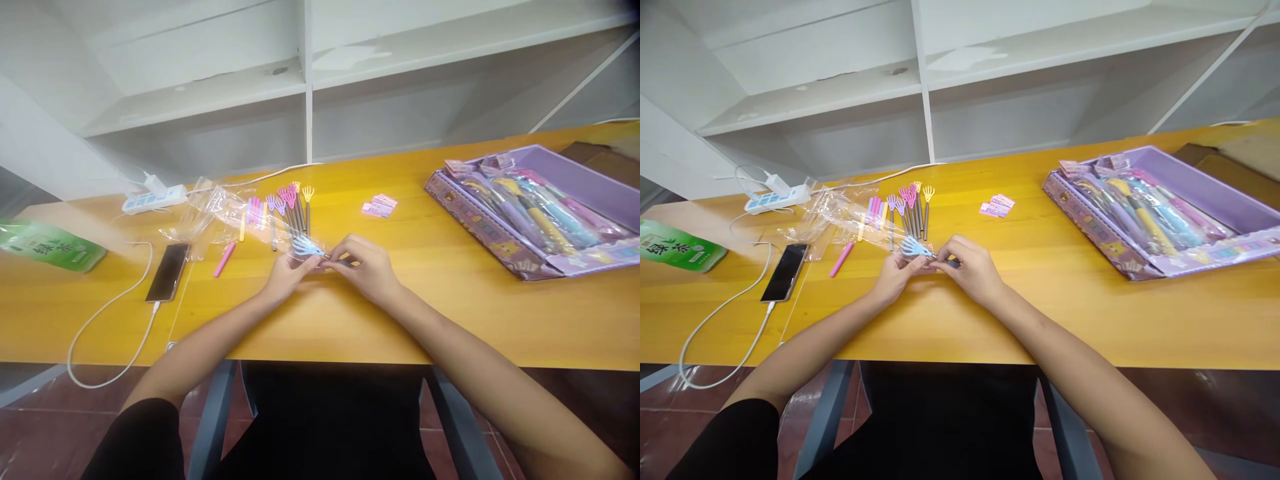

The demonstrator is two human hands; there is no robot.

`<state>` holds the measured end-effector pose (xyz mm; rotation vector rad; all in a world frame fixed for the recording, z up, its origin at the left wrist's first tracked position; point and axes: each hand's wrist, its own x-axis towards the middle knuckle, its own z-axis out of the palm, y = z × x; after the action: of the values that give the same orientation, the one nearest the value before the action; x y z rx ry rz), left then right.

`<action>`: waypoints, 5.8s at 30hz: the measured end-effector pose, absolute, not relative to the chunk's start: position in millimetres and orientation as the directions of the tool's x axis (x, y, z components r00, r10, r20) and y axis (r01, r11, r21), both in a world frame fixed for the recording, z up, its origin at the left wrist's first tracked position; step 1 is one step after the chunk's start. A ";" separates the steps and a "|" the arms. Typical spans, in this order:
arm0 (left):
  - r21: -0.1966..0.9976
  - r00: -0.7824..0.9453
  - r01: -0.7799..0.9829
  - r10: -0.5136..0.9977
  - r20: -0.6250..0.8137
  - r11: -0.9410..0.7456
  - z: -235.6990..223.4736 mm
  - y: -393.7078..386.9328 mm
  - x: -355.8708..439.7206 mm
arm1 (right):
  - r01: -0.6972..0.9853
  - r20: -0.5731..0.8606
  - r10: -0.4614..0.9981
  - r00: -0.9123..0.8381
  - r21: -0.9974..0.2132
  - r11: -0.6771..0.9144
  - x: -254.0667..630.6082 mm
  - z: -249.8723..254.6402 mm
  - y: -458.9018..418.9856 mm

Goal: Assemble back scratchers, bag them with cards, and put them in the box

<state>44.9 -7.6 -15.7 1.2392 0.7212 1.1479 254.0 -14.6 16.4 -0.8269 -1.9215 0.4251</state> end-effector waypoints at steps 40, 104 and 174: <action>0.943 0.432 -0.324 0.899 0.069 0.083 -17.9 -3.6 40.2 | 0.217 0.635 0.641 -0.431 -0.616 0.757 266.2 30.9 -15.5; 0.827 0.409 -0.485 0.910 -0.072 0.283 -3.2 0.4 31.0 | 0.245 0.600 0.604 -0.525 -0.574 0.782 261.5 34.0 -23.2; 0.963 0.662 -0.190 0.749 -0.016 0.189 -7.6 -8.6 37.1 | 0.446 0.344 0.845 -0.410 -0.733 0.514 263.1 17.3 -8.5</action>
<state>37.1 -8.6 -7.6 1.2102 0.5612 0.7110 263.1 -8.5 17.3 -1.0505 -2.0431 0.7154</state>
